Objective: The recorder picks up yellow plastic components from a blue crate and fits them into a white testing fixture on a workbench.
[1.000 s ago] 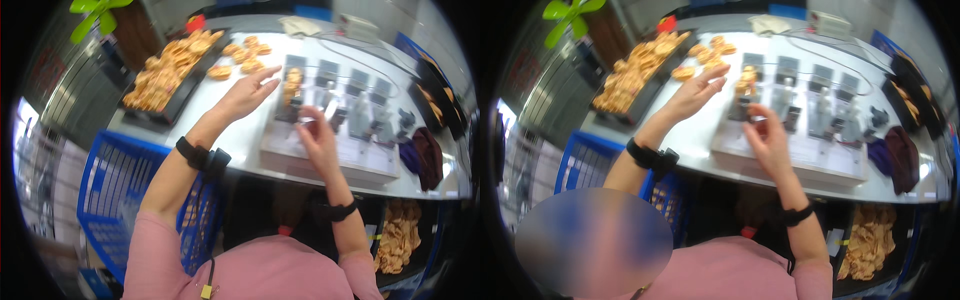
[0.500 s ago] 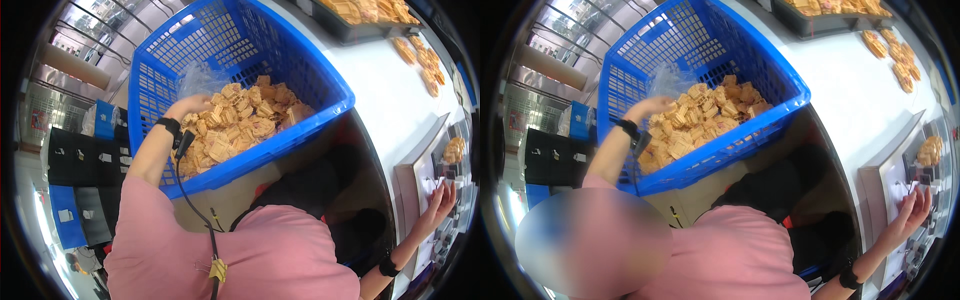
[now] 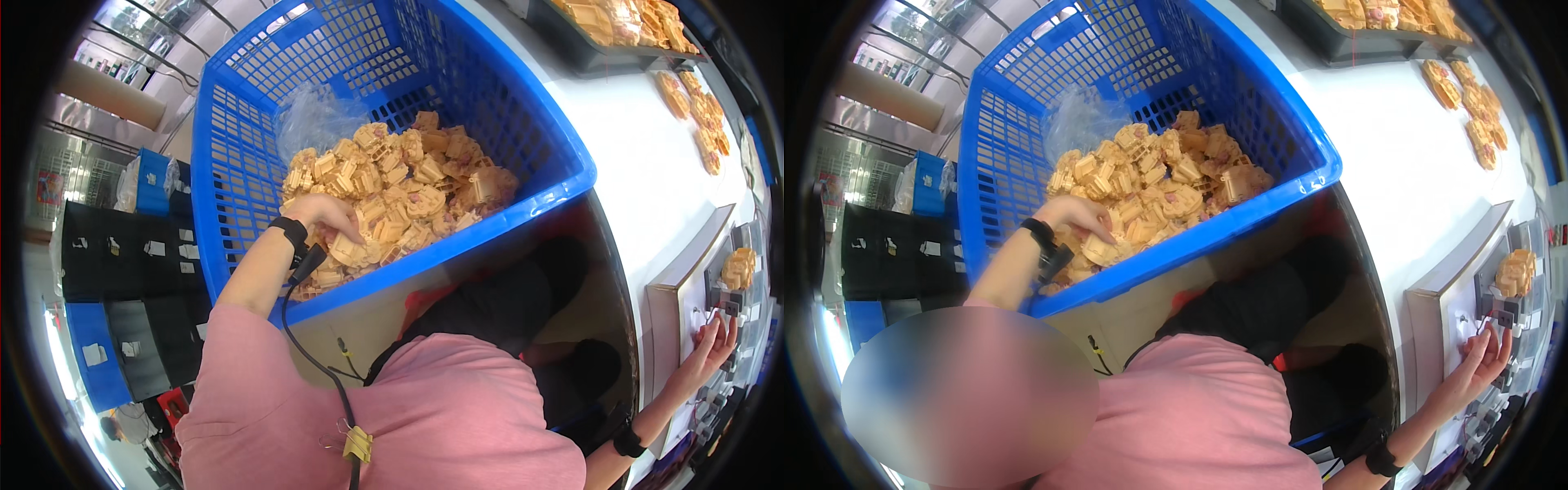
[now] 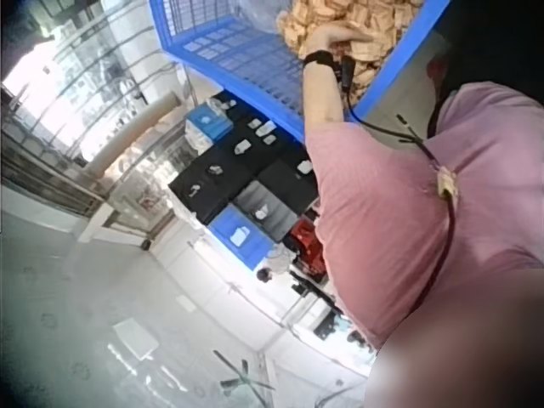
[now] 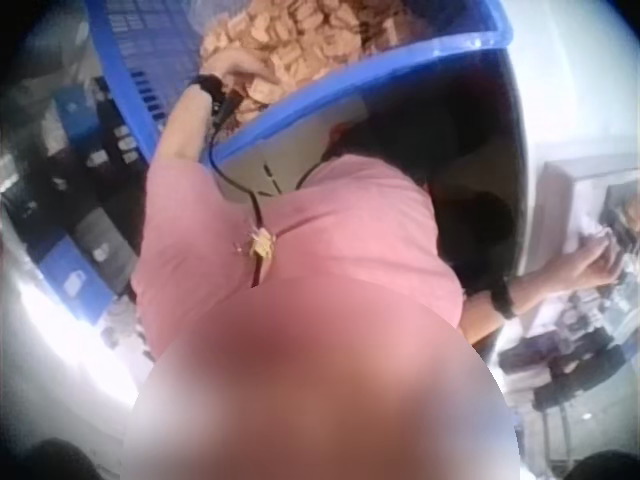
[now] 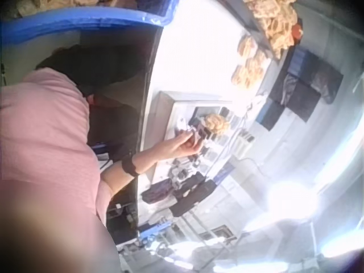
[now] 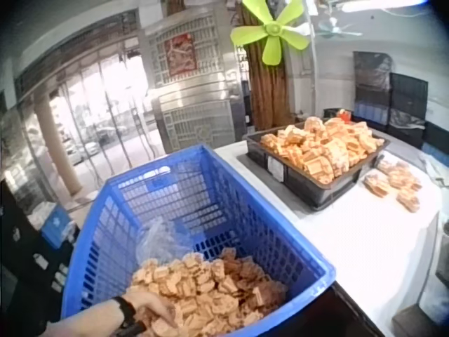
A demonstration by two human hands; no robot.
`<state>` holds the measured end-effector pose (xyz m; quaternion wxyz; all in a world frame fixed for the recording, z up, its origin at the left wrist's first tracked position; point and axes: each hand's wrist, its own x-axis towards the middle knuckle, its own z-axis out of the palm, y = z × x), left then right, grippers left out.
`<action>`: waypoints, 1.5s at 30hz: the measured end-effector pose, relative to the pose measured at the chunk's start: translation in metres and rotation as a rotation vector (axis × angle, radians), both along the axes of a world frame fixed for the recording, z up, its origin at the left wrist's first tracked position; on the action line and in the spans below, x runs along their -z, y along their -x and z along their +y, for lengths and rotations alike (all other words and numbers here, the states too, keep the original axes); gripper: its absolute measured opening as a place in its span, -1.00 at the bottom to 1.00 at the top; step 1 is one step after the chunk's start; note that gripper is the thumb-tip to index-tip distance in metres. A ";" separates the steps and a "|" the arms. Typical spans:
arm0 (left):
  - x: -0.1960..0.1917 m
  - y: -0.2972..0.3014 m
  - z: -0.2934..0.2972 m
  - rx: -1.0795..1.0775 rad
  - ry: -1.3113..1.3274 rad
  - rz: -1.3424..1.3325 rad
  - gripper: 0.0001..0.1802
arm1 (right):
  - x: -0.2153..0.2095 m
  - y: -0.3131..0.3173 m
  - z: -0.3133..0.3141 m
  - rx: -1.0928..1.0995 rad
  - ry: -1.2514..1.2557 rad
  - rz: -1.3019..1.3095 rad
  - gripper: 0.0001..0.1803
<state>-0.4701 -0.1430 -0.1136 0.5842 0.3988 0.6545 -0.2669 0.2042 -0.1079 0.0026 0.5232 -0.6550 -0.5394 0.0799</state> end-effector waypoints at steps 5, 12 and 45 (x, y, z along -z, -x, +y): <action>-0.010 0.021 0.001 -0.225 -0.023 -0.041 -0.46 | -0.001 -0.002 -0.002 -0.015 -0.003 0.055 -0.46; -0.044 0.026 -0.007 -0.579 -0.151 -0.102 -0.55 | 0.000 0.004 -0.003 -0.012 -0.046 0.174 -0.47; -0.205 -0.388 0.111 -0.446 -0.193 -1.885 -0.38 | -0.014 -0.032 -0.072 0.112 -0.322 0.261 -0.45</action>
